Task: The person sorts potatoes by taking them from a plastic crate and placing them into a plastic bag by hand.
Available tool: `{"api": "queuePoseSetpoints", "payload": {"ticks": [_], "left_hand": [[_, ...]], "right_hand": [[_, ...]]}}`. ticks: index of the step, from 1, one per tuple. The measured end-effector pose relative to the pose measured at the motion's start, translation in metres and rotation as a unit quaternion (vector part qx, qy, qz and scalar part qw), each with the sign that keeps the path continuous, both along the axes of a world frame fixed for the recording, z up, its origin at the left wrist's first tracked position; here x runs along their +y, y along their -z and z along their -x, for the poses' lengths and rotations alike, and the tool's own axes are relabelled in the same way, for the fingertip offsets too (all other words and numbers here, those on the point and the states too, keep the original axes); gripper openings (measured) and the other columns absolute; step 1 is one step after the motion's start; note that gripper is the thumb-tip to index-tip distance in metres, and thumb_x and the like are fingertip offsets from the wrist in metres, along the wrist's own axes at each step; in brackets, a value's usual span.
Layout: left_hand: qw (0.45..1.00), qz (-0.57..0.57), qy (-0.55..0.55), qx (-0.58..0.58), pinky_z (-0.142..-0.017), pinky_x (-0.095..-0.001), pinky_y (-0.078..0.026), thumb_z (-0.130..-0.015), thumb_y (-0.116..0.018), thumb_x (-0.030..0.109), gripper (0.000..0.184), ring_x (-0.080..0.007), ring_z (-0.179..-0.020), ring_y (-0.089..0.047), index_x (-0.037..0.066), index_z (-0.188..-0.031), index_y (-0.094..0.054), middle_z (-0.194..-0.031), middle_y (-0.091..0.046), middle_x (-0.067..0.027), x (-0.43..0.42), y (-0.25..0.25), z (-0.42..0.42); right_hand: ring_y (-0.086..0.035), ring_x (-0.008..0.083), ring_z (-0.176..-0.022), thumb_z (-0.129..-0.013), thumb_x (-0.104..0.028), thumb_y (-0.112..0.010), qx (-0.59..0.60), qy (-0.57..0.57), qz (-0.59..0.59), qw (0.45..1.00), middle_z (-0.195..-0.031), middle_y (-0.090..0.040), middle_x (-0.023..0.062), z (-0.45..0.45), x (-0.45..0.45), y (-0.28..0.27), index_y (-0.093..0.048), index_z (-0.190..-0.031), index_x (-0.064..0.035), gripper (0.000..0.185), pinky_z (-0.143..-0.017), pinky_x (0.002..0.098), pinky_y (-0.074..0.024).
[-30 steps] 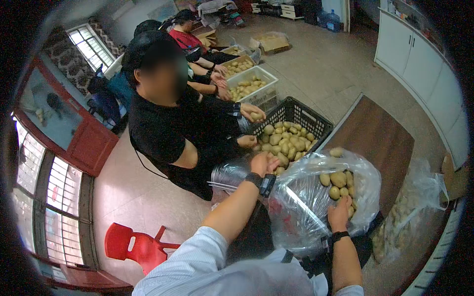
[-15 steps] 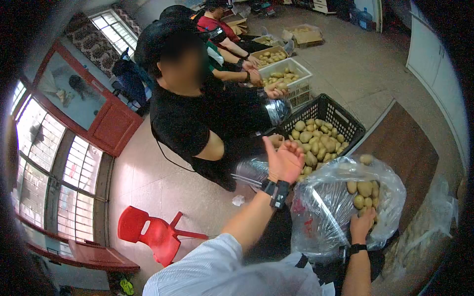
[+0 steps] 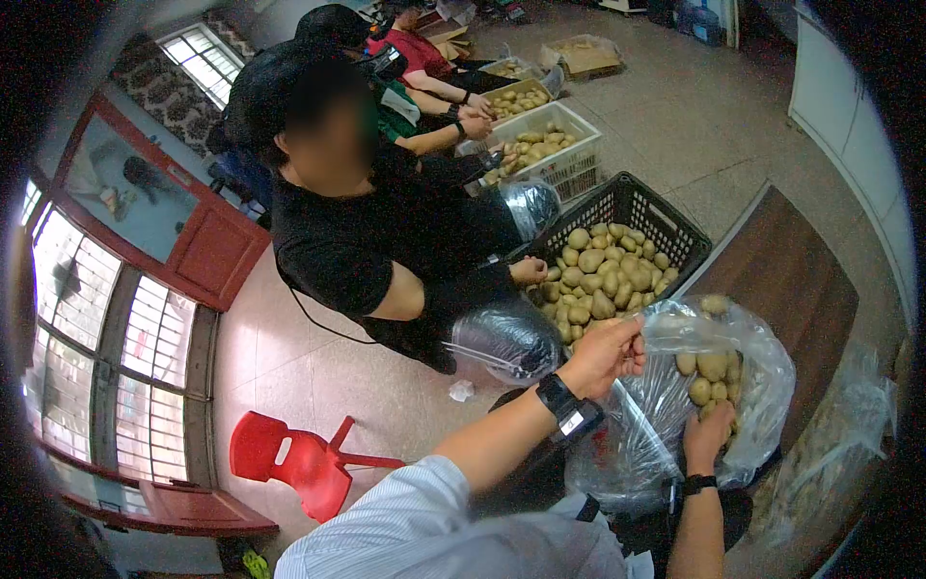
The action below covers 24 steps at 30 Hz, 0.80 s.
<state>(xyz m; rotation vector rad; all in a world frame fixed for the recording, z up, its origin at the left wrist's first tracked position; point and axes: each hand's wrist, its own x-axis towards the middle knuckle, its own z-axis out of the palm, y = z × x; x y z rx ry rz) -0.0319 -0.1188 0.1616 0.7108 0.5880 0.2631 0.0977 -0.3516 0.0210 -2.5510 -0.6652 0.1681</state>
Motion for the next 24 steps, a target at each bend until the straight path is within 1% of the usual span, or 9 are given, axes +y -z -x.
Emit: {"api": "queuePoseSetpoints", "payload": {"ticks": [2, 4, 5, 9, 14, 16, 20, 22, 24], "left_hand": [[1.000, -0.021, 0.016, 0.012, -0.052, -0.0267, -0.049, -0.093, -0.055, 0.033, 0.031, -0.0128, -0.057, -0.055, 0.008, -0.076, -0.054, -0.067, -0.055, -0.0021, -0.003, 0.001, -0.001], [0.998, -0.041, 0.031, 0.024, -0.051, -0.0261, -0.049, -0.093, -0.054, 0.036, 0.034, -0.0130, -0.056, -0.055, 0.008, -0.074, -0.054, -0.067, -0.055, -0.0024, -0.007, 0.001, -0.003], [0.998, -0.051, 0.030, 0.036, -0.050, -0.0260, -0.048, -0.094, -0.053, 0.040, 0.039, -0.0130, -0.056, -0.055, 0.007, -0.072, -0.053, -0.066, -0.055, -0.0029, -0.009, 0.001, -0.004], [0.995, -0.066, 0.022, 0.069, -0.048, -0.0252, -0.047, -0.094, -0.047, 0.050, 0.052, -0.0132, -0.054, -0.054, 0.006, -0.066, -0.052, -0.063, -0.053, -0.0043, -0.013, -0.003, -0.005], [0.994, -0.084, 0.029, 0.068, -0.047, -0.0246, -0.046, -0.093, -0.047, 0.052, 0.054, -0.0131, -0.053, -0.054, 0.006, -0.066, -0.052, -0.062, -0.053, -0.0045, -0.016, 0.002, -0.005], [0.993, -0.089, 0.035, 0.076, -0.047, -0.0244, -0.046, -0.093, -0.047, 0.052, 0.054, -0.0131, -0.053, -0.054, 0.006, -0.065, -0.052, -0.062, -0.053, -0.0045, -0.018, 0.002, -0.006], [0.986, -0.130, 0.057, 0.085, -0.046, -0.0246, -0.045, -0.093, -0.049, 0.049, 0.052, -0.0130, -0.052, -0.054, 0.006, -0.065, -0.052, -0.061, -0.054, -0.0040, -0.020, 0.004, -0.007], [0.984, -0.141, 0.067, 0.086, -0.046, -0.0245, -0.045, -0.093, -0.049, 0.048, 0.050, -0.0129, -0.052, -0.054, 0.006, -0.065, -0.053, -0.061, -0.054, -0.0038, -0.021, 0.005, -0.008], [0.979, -0.163, 0.082, 0.095, -0.045, -0.0249, -0.045, -0.093, -0.050, 0.047, 0.049, -0.0126, -0.051, -0.054, 0.006, -0.066, -0.053, -0.060, -0.054, -0.0035, -0.022, 0.007, -0.009]], "right_hand": [[-0.036, 0.0458, -0.124, -0.071, -0.005, -0.068, -0.004, -0.002, 0.007, 1.000, -0.131, -0.039, 0.0321, -0.001, 0.000, 0.002, -0.037, -0.127, 0.0104, 0.066, -0.106, 0.0451, -0.0299], [-0.038, 0.0452, -0.121, -0.070, -0.005, -0.068, -0.048, -0.016, 0.009, 0.999, -0.127, -0.043, 0.0302, 0.003, -0.002, 0.005, -0.038, -0.125, 0.0093, 0.065, -0.104, 0.0462, -0.0317], [-0.038, 0.0452, -0.121, -0.070, -0.005, -0.068, -0.049, -0.014, 0.009, 0.999, -0.127, -0.043, 0.0302, 0.002, -0.002, 0.005, -0.038, -0.125, 0.0093, 0.065, -0.104, 0.0462, -0.0317], [-0.039, 0.0439, -0.122, -0.071, -0.007, -0.069, -0.003, 0.017, 0.018, 1.000, -0.131, -0.040, 0.0278, 0.004, 0.002, -0.004, -0.037, -0.127, 0.0071, 0.066, -0.103, 0.0452, -0.0325], [-0.038, 0.0434, -0.123, -0.071, -0.007, -0.068, 0.027, 0.019, -0.010, 0.999, -0.135, -0.036, 0.0262, 0.007, 0.001, -0.010, -0.035, -0.131, 0.0054, 0.070, -0.103, 0.0438, -0.0335], [-0.037, 0.0436, -0.124, -0.071, -0.006, -0.068, -0.009, 0.014, -0.024, 1.000, -0.135, -0.036, 0.0263, 0.008, 0.001, -0.005, -0.035, -0.131, 0.0051, 0.070, -0.104, 0.0432, -0.0332], [-0.036, 0.0439, -0.125, -0.071, -0.004, -0.068, -0.018, 0.043, -0.015, 0.999, -0.135, -0.035, 0.0277, 0.006, 0.002, 0.006, -0.034, -0.131, 0.0057, 0.069, -0.105, 0.0427, -0.0316], [-0.039, 0.0440, -0.121, -0.070, -0.006, -0.067, -0.043, 0.052, -0.013, 0.998, -0.132, -0.038, 0.0279, 0.006, 0.001, 0.011, -0.037, -0.129, 0.0059, 0.067, -0.102, 0.0439, -0.0347], [-0.039, 0.0440, -0.121, -0.070, -0.006, -0.067, -0.041, 0.045, -0.011, 0.998, -0.132, -0.037, 0.0278, 0.003, 0.000, 0.016, -0.036, -0.129, 0.0058, 0.068, -0.102, 0.0437, -0.0347]]}}
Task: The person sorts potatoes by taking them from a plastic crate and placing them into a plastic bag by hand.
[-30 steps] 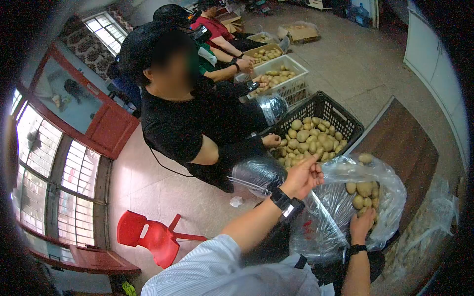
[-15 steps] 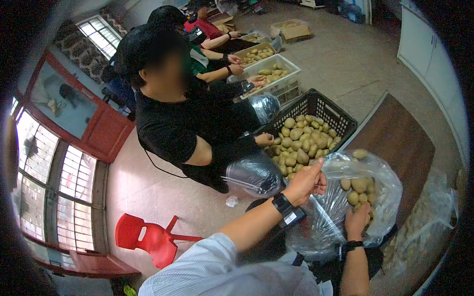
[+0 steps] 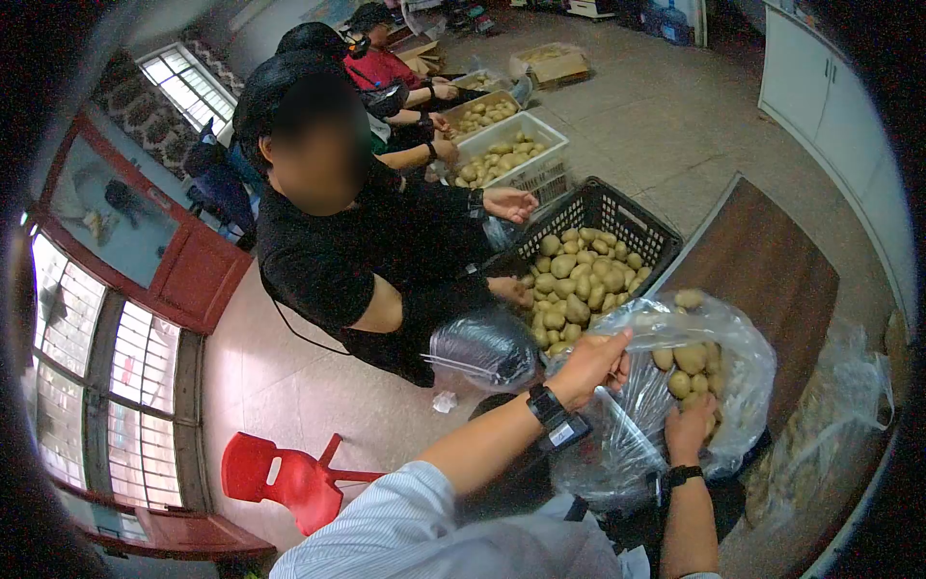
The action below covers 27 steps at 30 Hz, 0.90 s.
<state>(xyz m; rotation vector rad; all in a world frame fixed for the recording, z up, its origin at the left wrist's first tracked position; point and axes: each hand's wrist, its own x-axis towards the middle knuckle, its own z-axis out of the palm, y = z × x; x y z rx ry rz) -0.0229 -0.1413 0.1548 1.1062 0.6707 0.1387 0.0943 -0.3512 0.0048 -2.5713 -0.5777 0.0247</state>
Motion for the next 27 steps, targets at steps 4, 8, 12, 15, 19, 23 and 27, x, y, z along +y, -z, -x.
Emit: {"api": "queuePoseSetpoints", "payload": {"ticks": [4, 8, 12, 15, 19, 23, 27], "left_hand": [[1.000, -0.003, 0.017, 0.001, -0.047, -0.0247, -0.045, -0.094, -0.051, 0.041, 0.045, -0.0122, -0.053, -0.055, 0.005, -0.067, -0.054, -0.063, -0.055, -0.0039, -0.006, -0.009, -0.001], [0.980, 0.000, 0.030, -0.196, -0.060, -0.0226, -0.048, -0.095, -0.053, 0.025, 0.025, -0.0120, -0.065, -0.057, 0.005, -0.081, -0.055, -0.076, -0.057, -0.0053, -0.037, -0.080, 0.010], [0.817, -0.169, 0.142, -0.533, -0.072, -0.0324, -0.045, -0.087, -0.054, 0.004, 0.002, -0.0202, -0.085, -0.056, 0.005, -0.086, -0.054, -0.095, -0.057, -0.0078, -0.065, -0.196, 0.060], [0.741, -0.145, 0.145, -0.640, -0.076, -0.0367, -0.044, -0.081, -0.057, -0.004, 0.014, -0.0251, -0.088, -0.055, 0.006, -0.091, -0.056, -0.095, -0.056, -0.0078, -0.092, -0.228, 0.068], [0.571, -0.046, -0.030, -0.819, -0.054, -0.0239, -0.051, -0.091, -0.057, 0.008, 0.020, -0.0219, -0.076, -0.062, -0.002, -0.108, -0.059, -0.105, -0.057, -0.0248, -0.121, -0.232, 0.044], [0.594, -0.075, -0.025, -0.801, -0.054, -0.0236, -0.047, -0.092, -0.057, 0.012, 0.018, -0.0186, -0.075, -0.059, 0.000, -0.104, -0.062, -0.107, -0.059, -0.0211, -0.120, -0.222, 0.045], [0.663, -0.108, 0.174, -0.720, -0.066, -0.0318, -0.052, -0.096, -0.045, 0.015, 0.026, -0.0262, -0.083, -0.063, -0.001, -0.092, -0.065, -0.102, -0.060, -0.0201, -0.095, -0.209, 0.053]], "right_hand": [[-0.035, 0.0439, -0.125, -0.073, -0.006, -0.068, 0.062, -0.021, 0.026, 0.998, -0.135, -0.033, 0.0309, 0.002, 0.002, -0.021, -0.035, -0.131, 0.0074, 0.068, -0.105, 0.0437, -0.0314], [-0.038, 0.0439, -0.121, -0.071, -0.009, -0.068, 0.048, -0.016, -0.005, 0.999, -0.130, -0.039, 0.0281, -0.002, -0.005, 0.000, -0.037, -0.129, 0.0048, 0.067, -0.102, 0.0435, -0.0341], [-0.037, 0.0446, -0.122, -0.073, -0.011, -0.065, -0.006, -0.130, -0.021, 0.991, -0.131, -0.038, 0.0285, -0.003, -0.008, 0.011, -0.037, -0.127, 0.0052, 0.062, -0.104, 0.0434, -0.0315], [-0.038, 0.0432, -0.122, -0.073, -0.009, -0.063, 0.054, -0.014, 0.003, 0.998, -0.133, -0.036, 0.0256, 0.009, 0.001, -0.025, -0.037, -0.126, 0.0039, 0.060, -0.103, 0.0428, -0.0327], [-0.040, 0.0432, -0.120, -0.073, -0.007, -0.062, 0.074, -0.011, -0.011, 0.997, -0.135, -0.034, 0.0235, 0.006, 0.000, -0.023, -0.038, -0.126, 0.0015, 0.059, -0.100, 0.0439, -0.0378], [-0.041, 0.0435, -0.119, -0.072, -0.009, -0.065, 0.049, -0.019, -0.033, 0.998, -0.130, -0.036, 0.0239, 0.008, 0.001, -0.021, -0.037, -0.124, 0.0009, 0.059, -0.099, 0.0435, -0.0378], [-0.042, 0.0431, -0.117, -0.073, -0.010, -0.065, 0.052, -0.011, -0.015, 0.998, -0.130, -0.037, 0.0228, 0.010, 0.003, -0.028, -0.038, -0.123, 0.0007, 0.058, -0.097, 0.0444, -0.0384]]}}
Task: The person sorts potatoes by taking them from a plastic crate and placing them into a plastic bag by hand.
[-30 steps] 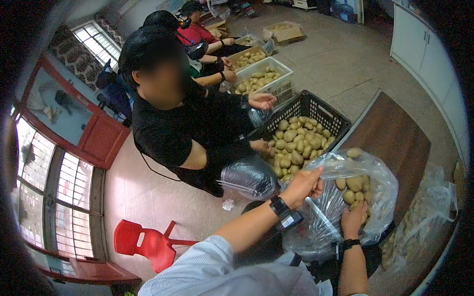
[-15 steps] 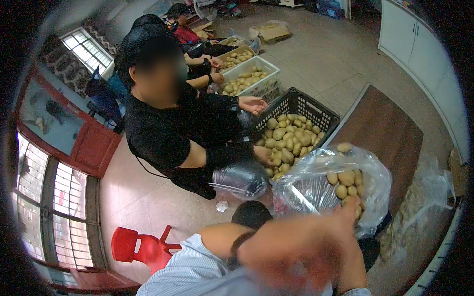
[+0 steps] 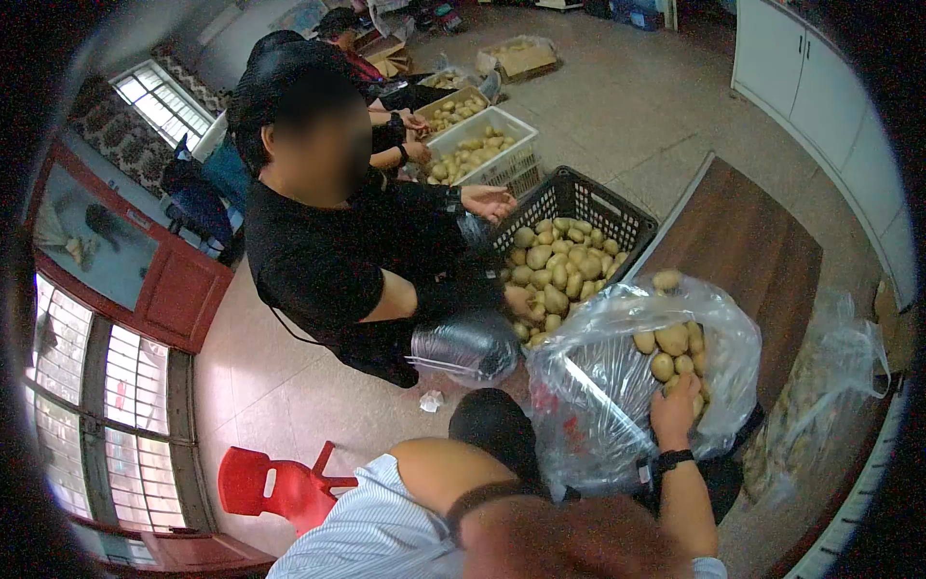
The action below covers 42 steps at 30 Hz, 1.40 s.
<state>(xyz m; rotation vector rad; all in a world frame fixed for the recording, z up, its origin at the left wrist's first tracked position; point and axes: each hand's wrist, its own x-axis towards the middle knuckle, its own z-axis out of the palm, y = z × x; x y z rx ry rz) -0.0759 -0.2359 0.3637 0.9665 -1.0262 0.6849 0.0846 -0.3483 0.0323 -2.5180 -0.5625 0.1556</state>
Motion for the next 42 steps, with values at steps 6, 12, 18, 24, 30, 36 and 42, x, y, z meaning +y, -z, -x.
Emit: {"api": "queuePoseSetpoints", "payload": {"ticks": [6, 12, 18, 24, 30, 36, 42], "left_hand": [[0.887, -0.036, -0.137, 0.440, -0.067, -0.0252, -0.045, -0.091, -0.054, 0.012, 0.009, -0.0114, -0.076, -0.055, 0.005, -0.097, -0.055, -0.090, -0.058, -0.0047, 0.023, 0.074, -0.029], [0.785, -0.030, -0.190, 0.590, -0.052, -0.0203, -0.043, -0.092, -0.055, 0.017, 0.012, -0.0045, -0.062, -0.053, 0.006, -0.098, -0.055, -0.077, -0.057, 0.0012, 0.072, 0.187, -0.063], [0.733, -0.055, -0.233, 0.637, -0.047, -0.0216, -0.043, -0.091, -0.055, 0.018, 0.013, -0.0063, -0.058, -0.053, 0.006, -0.097, -0.056, -0.077, -0.057, 0.0008, 0.083, 0.233, -0.066], [0.727, -0.056, -0.233, 0.643, -0.046, -0.0218, -0.043, -0.090, -0.055, 0.017, 0.012, -0.0065, -0.058, -0.054, 0.006, -0.096, -0.056, -0.077, -0.057, 0.0008, 0.074, 0.230, -0.066], [0.725, -0.072, -0.243, 0.640, -0.045, -0.0222, -0.043, -0.089, -0.056, 0.016, 0.011, -0.0067, -0.056, -0.054, 0.006, -0.094, -0.057, -0.074, -0.057, 0.0004, 0.061, 0.236, -0.069], [0.736, -0.109, -0.286, 0.603, -0.044, -0.0237, -0.043, -0.089, -0.056, 0.017, 0.013, -0.0077, -0.051, -0.053, 0.005, -0.094, -0.056, -0.067, -0.056, -0.0007, 0.059, 0.245, -0.072], [0.728, -0.110, -0.280, 0.616, -0.046, -0.0257, -0.043, -0.088, -0.057, 0.015, 0.013, -0.0090, -0.052, -0.053, 0.003, -0.093, -0.056, -0.066, -0.056, -0.0025, 0.061, 0.238, -0.068]], "right_hand": [[-0.044, 0.0415, -0.117, -0.076, -0.014, -0.068, -0.017, -0.146, 0.041, 0.988, -0.135, -0.035, 0.0213, -0.027, -0.011, 0.053, -0.036, -0.130, 0.0001, 0.064, -0.098, 0.0436, -0.0390], [-0.045, 0.0410, -0.116, -0.076, -0.011, -0.067, -0.009, 0.001, 0.049, 0.999, -0.133, -0.036, 0.0208, 0.002, 0.002, 0.002, -0.038, -0.127, 0.0008, 0.060, -0.094, 0.0445, -0.0423], [-0.045, 0.0410, -0.116, -0.076, -0.011, -0.067, 0.005, -0.017, 0.034, 0.999, -0.134, -0.035, 0.0203, 0.004, 0.003, -0.002, -0.039, -0.125, -0.0004, 0.057, -0.094, 0.0441, -0.0421], [-0.045, 0.0415, -0.116, -0.073, -0.009, -0.067, 0.009, -0.005, 0.009, 1.000, -0.133, -0.035, 0.0208, 0.007, 0.002, -0.004, -0.043, -0.116, -0.0036, 0.049, -0.093, 0.0441, -0.0421], [-0.049, 0.0406, -0.112, -0.072, -0.008, -0.070, -0.017, -0.019, 0.023, 0.999, -0.134, -0.036, 0.0188, 0.006, 0.000, 0.000, -0.046, -0.112, -0.0072, 0.047, -0.090, 0.0455, -0.0443], [-0.053, 0.0397, -0.105, -0.072, -0.009, -0.068, -0.028, -0.031, 0.056, 0.998, -0.130, -0.039, 0.0181, 0.006, 0.001, 0.007, -0.046, -0.113, -0.0069, 0.046, -0.086, 0.0456, -0.0464], [-0.053, 0.0395, -0.103, -0.070, -0.012, -0.068, -0.012, -0.009, 0.012, 1.000, -0.116, -0.049, 0.0194, -0.003, -0.003, 0.030, -0.048, -0.111, -0.0051, 0.046, -0.084, 0.0466, -0.0455]]}}
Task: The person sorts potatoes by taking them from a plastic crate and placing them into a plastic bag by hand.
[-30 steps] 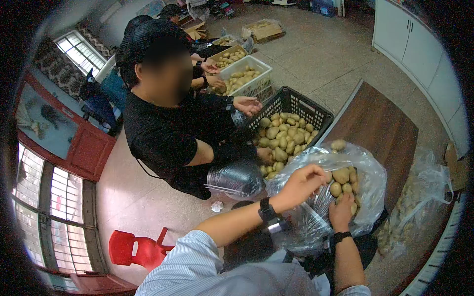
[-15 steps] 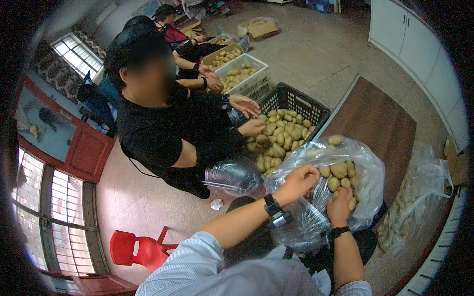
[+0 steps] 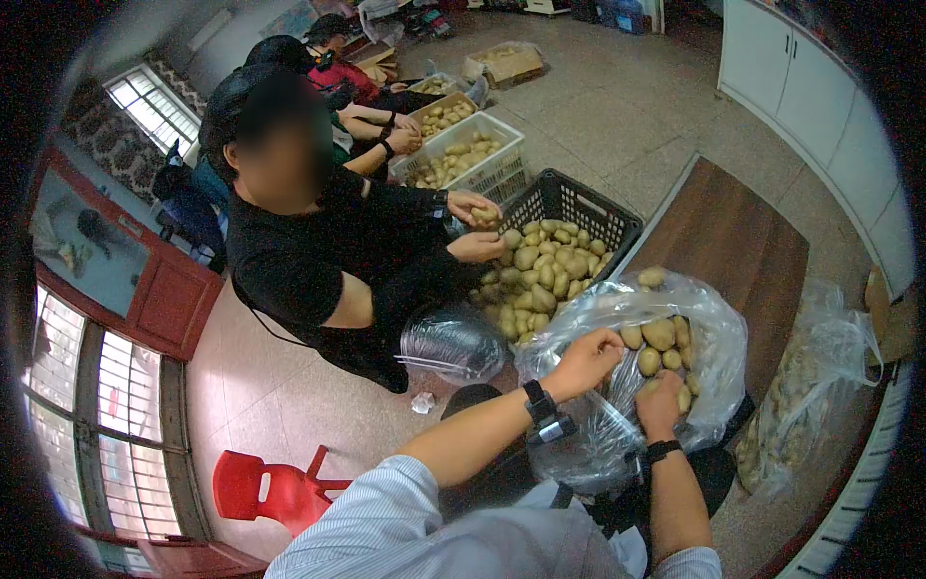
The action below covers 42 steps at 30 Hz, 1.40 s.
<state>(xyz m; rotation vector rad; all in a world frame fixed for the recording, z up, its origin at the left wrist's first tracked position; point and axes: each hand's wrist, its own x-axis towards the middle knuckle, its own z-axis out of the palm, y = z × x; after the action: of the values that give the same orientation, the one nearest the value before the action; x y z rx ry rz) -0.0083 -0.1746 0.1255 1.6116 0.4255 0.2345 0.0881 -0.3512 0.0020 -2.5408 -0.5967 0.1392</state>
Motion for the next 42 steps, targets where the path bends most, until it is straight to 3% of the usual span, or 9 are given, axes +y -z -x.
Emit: {"api": "queuePoseSetpoints", "payload": {"ticks": [6, 8, 14, 20, 26, 31, 35, 38, 42], "left_hand": [[1.000, 0.011, 0.000, 0.018, -0.043, -0.0254, -0.042, -0.089, -0.058, 0.018, 0.016, -0.0088, -0.051, -0.053, 0.005, -0.097, -0.056, -0.066, -0.056, -0.0018, 0.002, 0.006, -0.002], [0.999, 0.014, 0.003, 0.036, -0.044, -0.0258, -0.043, -0.089, -0.058, 0.019, 0.017, -0.0091, -0.052, -0.054, 0.004, -0.097, -0.056, -0.068, -0.057, -0.0021, 0.002, 0.006, -0.003], [0.998, -0.053, -0.013, 0.041, -0.048, -0.0271, -0.045, -0.086, -0.062, 0.022, 0.023, -0.0107, -0.058, -0.056, 0.003, -0.098, -0.055, -0.080, -0.059, -0.0053, 0.001, 0.027, -0.008], [0.996, -0.052, -0.011, 0.067, -0.047, -0.0255, -0.045, -0.087, -0.061, 0.028, 0.034, -0.0109, -0.057, -0.055, 0.003, -0.107, -0.051, -0.083, -0.059, -0.0059, 0.005, 0.039, -0.017], [0.967, 0.183, 0.040, 0.174, -0.045, -0.0252, -0.047, -0.092, -0.053, 0.038, 0.038, -0.0108, -0.056, -0.057, 0.006, -0.112, -0.049, -0.086, -0.059, -0.0041, 0.007, -0.002, -0.012], [0.922, 0.346, 0.113, 0.135, -0.046, -0.0228, -0.051, -0.093, -0.052, 0.037, 0.035, -0.0130, -0.060, -0.063, 0.009, -0.114, -0.048, -0.090, -0.060, -0.0048, 0.019, 0.004, -0.014], [0.919, 0.359, 0.098, 0.133, -0.048, -0.0239, -0.053, -0.092, -0.055, 0.037, 0.036, -0.0138, -0.061, -0.062, 0.009, -0.114, -0.048, -0.089, -0.059, -0.0049, 0.026, 0.001, -0.012], [0.922, 0.373, 0.030, 0.100, -0.049, -0.0253, -0.053, -0.094, -0.052, 0.031, 0.028, -0.0144, -0.060, -0.061, 0.007, -0.109, -0.050, -0.081, -0.059, -0.0051, 0.028, -0.001, -0.014], [0.905, 0.424, -0.020, -0.019, -0.056, -0.0300, -0.056, -0.096, -0.050, 0.031, 0.029, -0.0174, -0.064, -0.062, 0.008, -0.114, -0.050, -0.091, -0.060, -0.0097, 0.054, 0.002, -0.012]], "right_hand": [[-0.057, 0.0309, -0.088, -0.076, -0.016, -0.059, 0.090, 0.075, -0.162, 0.980, -0.097, -0.056, 0.0153, -0.029, -0.006, 0.028, -0.050, -0.110, -0.0061, 0.037, -0.071, 0.0400, -0.0480], [-0.057, 0.0215, -0.074, -0.080, -0.018, -0.053, 0.433, 0.167, -0.292, 0.836, -0.094, -0.057, 0.0099, -0.018, 0.002, -0.033, -0.050, -0.112, -0.0093, 0.034, -0.057, 0.0307, -0.0456], [-0.054, 0.0171, -0.064, -0.082, -0.014, -0.048, 0.536, 0.091, -0.481, 0.688, -0.094, -0.056, 0.0050, -0.014, 0.005, -0.035, -0.050, -0.115, -0.0133, 0.033, -0.050, 0.0252, -0.0428], [-0.055, 0.0149, -0.064, -0.083, -0.004, -0.049, 0.522, 0.039, -0.476, 0.707, -0.092, -0.056, 0.0059, 0.002, 0.022, -0.071, -0.047, -0.117, -0.0071, 0.034, -0.053, 0.0259, -0.0461], [-0.053, 0.0104, -0.052, -0.095, -0.029, -0.047, 0.503, -0.080, -0.343, 0.789, -0.084, -0.059, 0.0081, 0.012, 0.040, -0.112, -0.053, -0.102, -0.0029, 0.028, -0.044, 0.0212, -0.0414], [-0.058, 0.0362, -0.078, -0.097, -0.037, -0.041, 0.202, -0.122, -0.275, 0.932, -0.084, -0.060, 0.0237, 0.013, 0.049, -0.095, -0.054, -0.097, 0.0029, 0.042, -0.069, 0.0424, -0.0450], [-0.057, 0.0336, -0.074, -0.097, -0.035, -0.042, 0.140, -0.148, -0.290, 0.935, -0.083, -0.060, 0.0208, 0.015, 0.050, -0.102, -0.054, -0.098, 0.0013, 0.038, -0.067, 0.0400, -0.0451], [-0.057, 0.0326, -0.072, -0.096, -0.032, -0.044, 0.293, -0.081, -0.275, 0.912, -0.079, -0.060, 0.0181, 0.011, 0.043, -0.109, -0.054, -0.099, 0.0008, 0.035, -0.067, 0.0395, -0.0447], [-0.057, 0.0315, -0.081, -0.093, -0.025, -0.051, 0.086, -0.088, -0.202, 0.972, -0.088, -0.059, 0.0182, 0.008, 0.013, -0.075, -0.054, -0.105, -0.0006, 0.027, -0.073, 0.0395, -0.0441]]}}
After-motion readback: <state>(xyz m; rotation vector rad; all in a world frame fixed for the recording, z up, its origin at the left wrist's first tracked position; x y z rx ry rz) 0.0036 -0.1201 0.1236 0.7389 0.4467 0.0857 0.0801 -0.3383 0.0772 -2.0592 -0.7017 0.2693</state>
